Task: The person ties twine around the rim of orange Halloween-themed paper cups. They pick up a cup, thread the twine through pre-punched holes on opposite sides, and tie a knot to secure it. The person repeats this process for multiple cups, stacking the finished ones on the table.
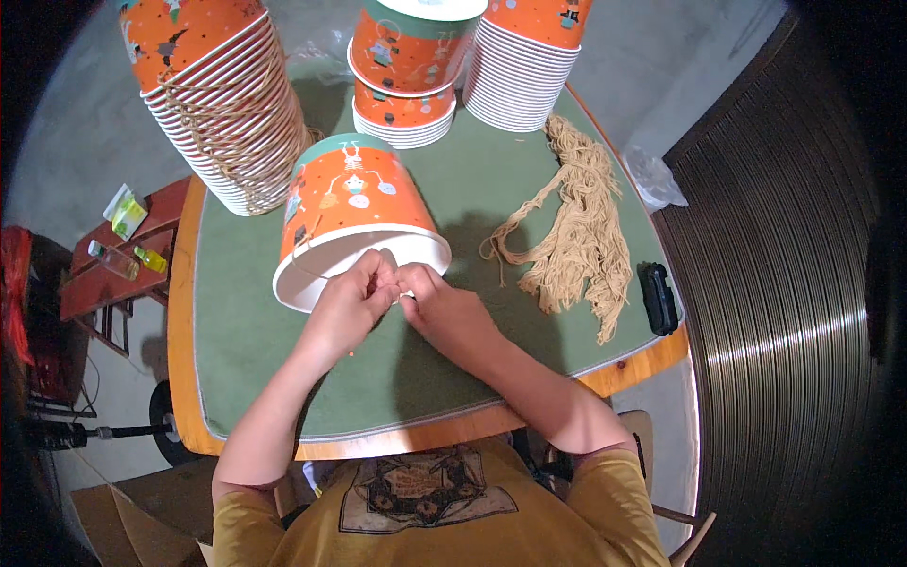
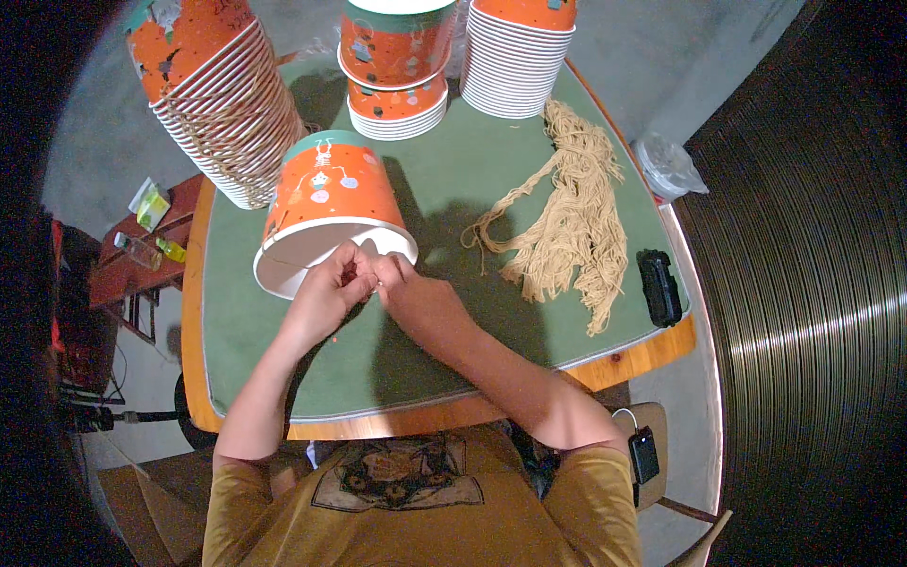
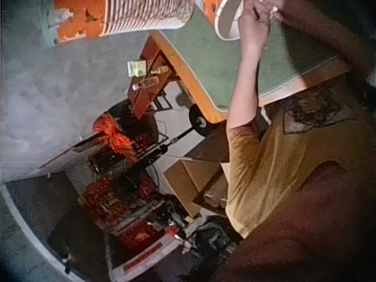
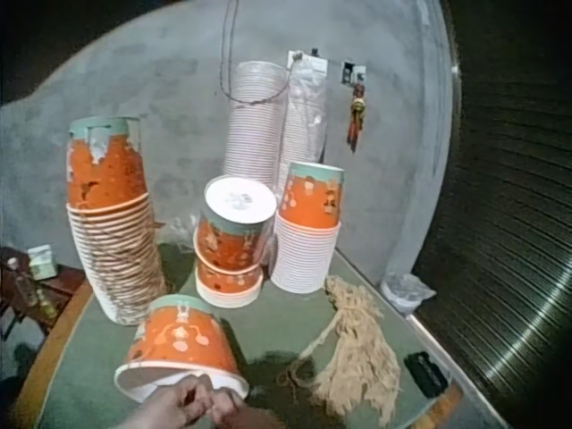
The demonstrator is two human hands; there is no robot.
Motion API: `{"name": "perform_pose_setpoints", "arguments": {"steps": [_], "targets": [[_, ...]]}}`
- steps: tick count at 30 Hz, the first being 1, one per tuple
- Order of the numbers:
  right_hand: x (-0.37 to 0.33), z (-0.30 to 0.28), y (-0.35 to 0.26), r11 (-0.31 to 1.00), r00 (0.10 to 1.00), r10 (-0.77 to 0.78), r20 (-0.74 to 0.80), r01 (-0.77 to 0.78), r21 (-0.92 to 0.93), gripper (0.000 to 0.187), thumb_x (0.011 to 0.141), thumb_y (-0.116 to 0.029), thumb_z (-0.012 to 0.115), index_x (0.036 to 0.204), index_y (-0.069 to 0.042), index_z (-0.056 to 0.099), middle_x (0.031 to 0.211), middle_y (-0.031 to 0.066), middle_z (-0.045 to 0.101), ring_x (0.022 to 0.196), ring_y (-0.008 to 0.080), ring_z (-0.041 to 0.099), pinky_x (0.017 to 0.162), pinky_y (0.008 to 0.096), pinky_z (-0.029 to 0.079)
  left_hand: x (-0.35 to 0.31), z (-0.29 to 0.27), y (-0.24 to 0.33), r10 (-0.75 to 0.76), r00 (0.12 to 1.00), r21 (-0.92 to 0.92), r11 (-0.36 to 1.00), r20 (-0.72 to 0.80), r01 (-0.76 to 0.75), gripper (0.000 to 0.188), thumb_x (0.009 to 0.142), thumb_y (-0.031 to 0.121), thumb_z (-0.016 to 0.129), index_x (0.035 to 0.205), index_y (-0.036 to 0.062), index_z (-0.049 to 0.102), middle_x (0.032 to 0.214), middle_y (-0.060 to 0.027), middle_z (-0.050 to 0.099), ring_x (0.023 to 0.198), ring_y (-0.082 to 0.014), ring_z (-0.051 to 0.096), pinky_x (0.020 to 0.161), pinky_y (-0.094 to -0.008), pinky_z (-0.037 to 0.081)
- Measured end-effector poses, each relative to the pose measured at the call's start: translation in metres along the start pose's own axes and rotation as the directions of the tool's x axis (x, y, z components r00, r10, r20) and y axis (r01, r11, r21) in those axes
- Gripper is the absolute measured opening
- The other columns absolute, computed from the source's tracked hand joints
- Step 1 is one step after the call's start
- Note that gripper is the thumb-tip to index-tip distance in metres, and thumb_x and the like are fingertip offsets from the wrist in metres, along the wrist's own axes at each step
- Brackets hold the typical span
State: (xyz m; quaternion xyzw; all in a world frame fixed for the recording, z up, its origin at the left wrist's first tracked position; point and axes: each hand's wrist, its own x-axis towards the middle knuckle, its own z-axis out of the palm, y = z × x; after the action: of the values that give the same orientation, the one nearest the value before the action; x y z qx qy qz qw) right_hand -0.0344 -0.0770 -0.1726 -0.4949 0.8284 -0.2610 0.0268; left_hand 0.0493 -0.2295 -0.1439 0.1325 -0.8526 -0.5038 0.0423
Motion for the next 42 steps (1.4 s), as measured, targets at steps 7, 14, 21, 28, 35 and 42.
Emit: {"name": "perform_pose_setpoints", "arguments": {"steps": [7, 14, 21, 28, 35, 42], "targets": [[-0.001, -0.001, -0.005, 0.989, 0.996, -0.083, -0.010, 0.081, -0.125, 0.038, 0.089, -0.018, 0.052, 0.125, -0.006, 0.045, 0.106, 0.0176, 0.058, 0.067, 0.0350, 0.067, 0.052, 0.0440, 0.056, -0.006, 0.005, 0.002, 0.128, 0.989, 0.110, 0.987, -0.075, -0.119, 0.011, 0.091, 0.010, 0.057, 0.091, 0.0045, 0.047, 0.076, -0.0181, 0.059, 0.071, -0.0356, 0.060, 0.065, -0.0418, 0.046], [-0.001, 0.003, -0.005, 0.991, 0.992, -0.105, -0.074, 0.098, -0.086, 0.028, 0.089, -0.018, 0.053, 0.114, -0.007, 0.049, 0.094, 0.0126, 0.061, 0.068, 0.0313, 0.068, 0.051, 0.0421, 0.056, -0.009, 0.016, -0.004, 0.226, 0.963, 0.264, 0.947, -0.146, -0.182, 0.013, 0.087, 0.004, 0.057, 0.094, 0.0024, 0.046, 0.088, -0.0191, 0.058, 0.086, -0.0403, 0.058, 0.072, -0.0457, 0.047], [-0.003, -0.011, -0.005, 0.884, 0.935, -0.342, -0.091, 0.288, -0.368, 0.013, 0.085, -0.015, 0.054, 0.098, -0.010, 0.054, 0.083, 0.0043, 0.058, 0.075, 0.0215, 0.067, 0.057, 0.0349, 0.057, -0.015, 0.018, 0.005, 0.454, 0.879, 0.410, 0.836, -0.145, -0.364, 0.019, 0.079, -0.002, 0.059, 0.094, 0.0023, 0.047, 0.086, -0.0169, 0.057, 0.087, -0.0374, 0.058, 0.071, -0.0454, 0.047], [-0.003, 0.002, -0.005, 0.989, 0.996, -0.031, -0.087, 0.018, -0.148, 0.012, 0.089, -0.020, 0.057, 0.092, -0.009, 0.056, 0.078, 0.0093, 0.061, 0.075, 0.0261, 0.066, 0.055, 0.0383, 0.051, -0.009, 0.014, -0.007, 0.272, 0.945, 0.290, 0.933, -0.179, -0.214, 0.010, 0.086, 0.002, 0.058, 0.092, 0.0014, 0.050, 0.082, -0.0172, 0.060, 0.081, -0.0362, 0.061, 0.068, -0.0415, 0.048], [0.004, 0.004, -0.010, 0.984, 0.980, 0.173, -0.099, -0.167, 0.059, 0.019, 0.089, -0.027, 0.061, 0.092, -0.009, 0.056, 0.065, 0.0155, 0.063, 0.063, 0.0348, 0.065, 0.056, 0.0463, 0.050, -0.001, 0.005, -0.004, -0.024, 0.993, -0.030, 0.999, -0.120, 0.020, 0.011, 0.093, 0.011, 0.057, 0.090, 0.0003, 0.053, 0.073, -0.0128, 0.062, 0.067, -0.0303, 0.062, 0.063, -0.0377, 0.049], [0.007, 0.005, -0.011, 0.976, 0.967, 0.208, -0.149, -0.195, 0.102, 0.013, 0.086, -0.022, 0.059, 0.088, -0.009, 0.057, 0.067, 0.0166, 0.063, 0.064, 0.0369, 0.064, 0.058, 0.0484, 0.050, -0.008, 0.000, -0.004, 0.026, 1.000, 0.002, 1.000, -0.012, -0.026, 0.021, 0.092, 0.009, 0.056, 0.110, 0.0015, 0.048, 0.093, -0.0178, 0.060, 0.088, -0.0317, 0.061, 0.077, -0.0395, 0.047]]}}
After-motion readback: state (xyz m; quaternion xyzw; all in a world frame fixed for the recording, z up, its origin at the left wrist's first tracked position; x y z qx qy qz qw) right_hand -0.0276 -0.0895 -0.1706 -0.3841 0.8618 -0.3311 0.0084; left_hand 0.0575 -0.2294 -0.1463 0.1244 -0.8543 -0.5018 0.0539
